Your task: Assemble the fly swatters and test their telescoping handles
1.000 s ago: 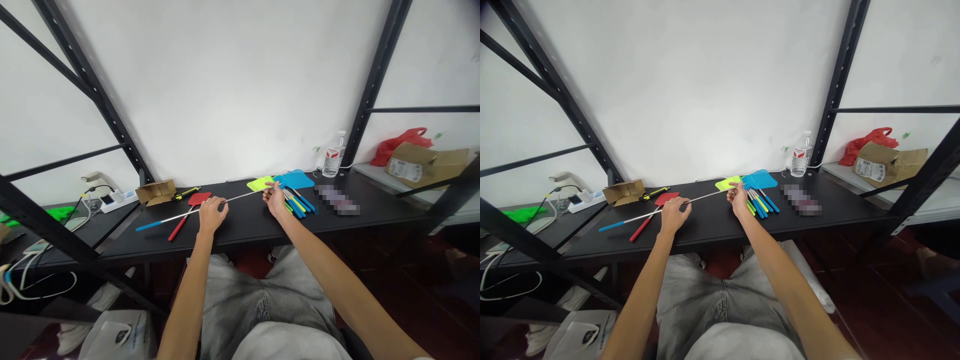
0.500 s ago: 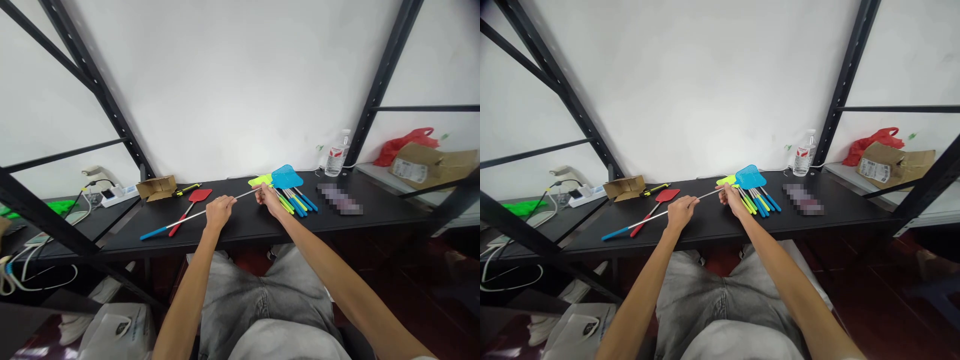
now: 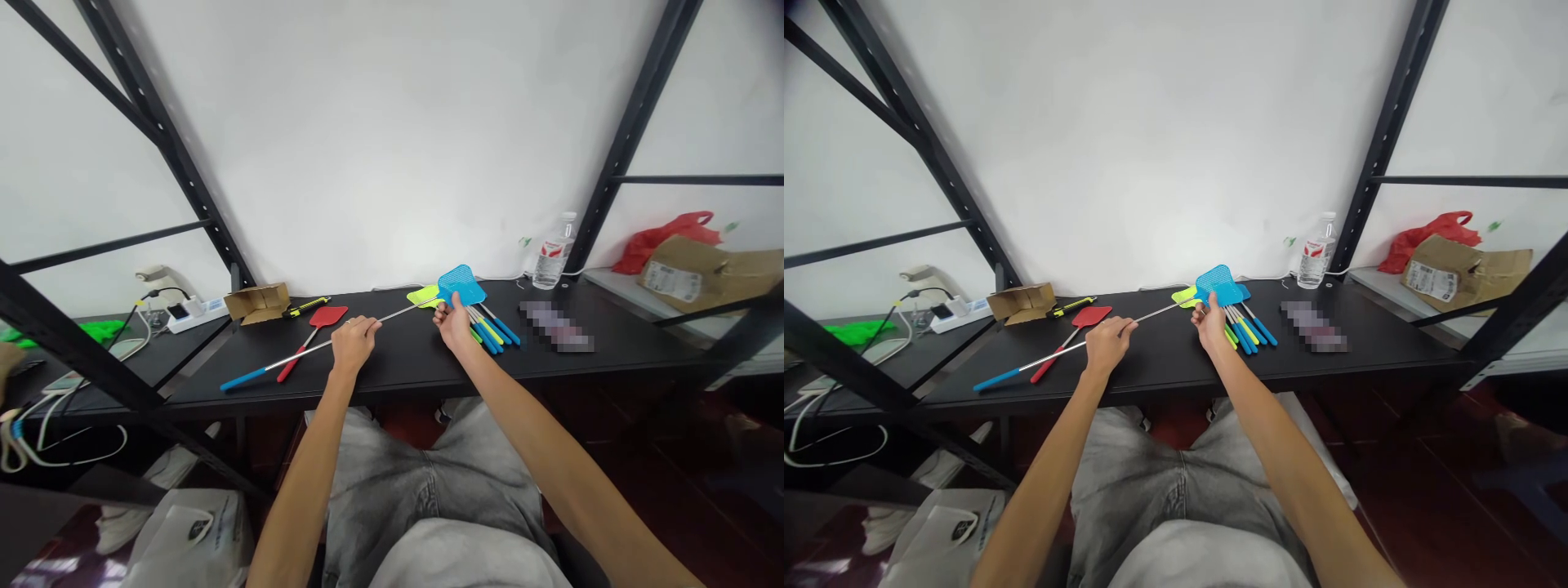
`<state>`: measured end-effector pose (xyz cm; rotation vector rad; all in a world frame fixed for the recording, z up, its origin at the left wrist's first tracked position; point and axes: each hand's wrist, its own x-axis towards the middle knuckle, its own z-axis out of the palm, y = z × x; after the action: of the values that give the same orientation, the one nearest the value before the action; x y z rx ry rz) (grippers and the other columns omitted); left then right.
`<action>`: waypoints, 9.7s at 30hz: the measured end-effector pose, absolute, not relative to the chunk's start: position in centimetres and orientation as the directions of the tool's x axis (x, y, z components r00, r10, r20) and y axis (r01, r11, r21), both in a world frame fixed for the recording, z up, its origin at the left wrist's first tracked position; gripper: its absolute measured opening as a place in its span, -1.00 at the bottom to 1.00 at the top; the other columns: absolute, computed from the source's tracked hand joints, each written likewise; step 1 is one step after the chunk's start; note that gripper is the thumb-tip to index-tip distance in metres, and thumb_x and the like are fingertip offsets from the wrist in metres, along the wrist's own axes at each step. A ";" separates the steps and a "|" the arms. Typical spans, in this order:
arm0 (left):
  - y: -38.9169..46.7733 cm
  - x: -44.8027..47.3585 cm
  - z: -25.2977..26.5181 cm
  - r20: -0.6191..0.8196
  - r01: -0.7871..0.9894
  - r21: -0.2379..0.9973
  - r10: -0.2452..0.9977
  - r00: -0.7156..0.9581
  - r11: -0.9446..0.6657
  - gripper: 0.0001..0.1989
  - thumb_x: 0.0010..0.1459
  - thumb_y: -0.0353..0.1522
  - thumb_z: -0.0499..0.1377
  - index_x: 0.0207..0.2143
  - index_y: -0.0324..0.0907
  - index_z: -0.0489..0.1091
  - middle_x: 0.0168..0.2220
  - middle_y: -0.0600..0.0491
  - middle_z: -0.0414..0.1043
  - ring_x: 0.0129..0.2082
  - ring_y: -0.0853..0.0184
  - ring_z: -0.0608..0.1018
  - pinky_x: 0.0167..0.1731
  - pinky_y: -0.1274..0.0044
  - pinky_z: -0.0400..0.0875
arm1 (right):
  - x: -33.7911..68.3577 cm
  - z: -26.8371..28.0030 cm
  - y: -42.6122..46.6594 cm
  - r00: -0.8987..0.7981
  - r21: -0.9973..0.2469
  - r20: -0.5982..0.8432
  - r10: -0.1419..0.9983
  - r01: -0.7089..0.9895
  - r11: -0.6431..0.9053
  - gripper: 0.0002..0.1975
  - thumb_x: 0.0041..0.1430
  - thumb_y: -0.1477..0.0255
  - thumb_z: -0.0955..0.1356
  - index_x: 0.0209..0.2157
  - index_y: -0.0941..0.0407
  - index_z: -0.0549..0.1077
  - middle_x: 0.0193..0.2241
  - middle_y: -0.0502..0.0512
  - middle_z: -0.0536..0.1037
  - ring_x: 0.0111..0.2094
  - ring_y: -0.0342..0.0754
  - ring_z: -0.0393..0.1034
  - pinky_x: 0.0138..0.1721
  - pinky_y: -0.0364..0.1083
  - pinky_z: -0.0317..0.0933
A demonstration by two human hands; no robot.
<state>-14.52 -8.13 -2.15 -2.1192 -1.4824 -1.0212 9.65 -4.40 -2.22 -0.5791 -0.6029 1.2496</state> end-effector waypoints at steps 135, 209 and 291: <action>-9.8 -6.2 -1.2 0.322 0.913 0.251 0.917 0.234 -0.322 -0.53 0.40 -0.09 -0.22 -0.03 -0.10 0.38 -0.21 -0.10 0.55 -0.15 0.13 0.58 -0.23 0.48 0.32 | 8.2 -2.6 -4.9 0.141 -0.818 0.245 0.959 -0.501 0.283 -0.59 0.06 -0.02 0.41 -0.32 0.04 0.40 -0.40 -0.01 0.58 -0.52 -0.17 0.39 -0.60 -0.23 0.18; -10.7 -6.8 -1.3 0.368 0.852 0.247 0.858 0.358 -0.461 -0.69 0.18 -0.29 0.04 -0.44 -0.10 0.58 -0.34 0.02 0.53 -0.33 0.30 0.50 -0.39 0.54 0.22 | 6.4 -2.2 -7.6 0.009 -0.314 0.395 0.919 0.941 0.126 -0.67 0.26 0.53 0.22 -0.17 0.04 0.59 -0.15 0.14 0.59 -0.18 -0.01 0.46 -0.22 -0.11 0.22; -9.4 -5.9 -0.5 0.601 0.803 0.400 0.788 0.134 -0.442 -0.68 0.36 -0.22 0.01 0.05 -0.06 0.41 -0.01 0.01 0.52 -0.04 0.31 0.54 -0.07 0.53 0.35 | 7.7 -3.4 -5.2 0.080 -0.901 0.381 0.921 -0.188 0.390 -0.51 0.05 0.00 0.38 -0.30 0.18 0.54 -0.40 0.11 0.57 -0.41 -0.09 0.41 -0.49 -0.19 0.19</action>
<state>-5.87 -9.38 -0.51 -2.3511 -1.6498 -1.2248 7.68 -5.23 -3.40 -0.7927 -1.1953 0.9748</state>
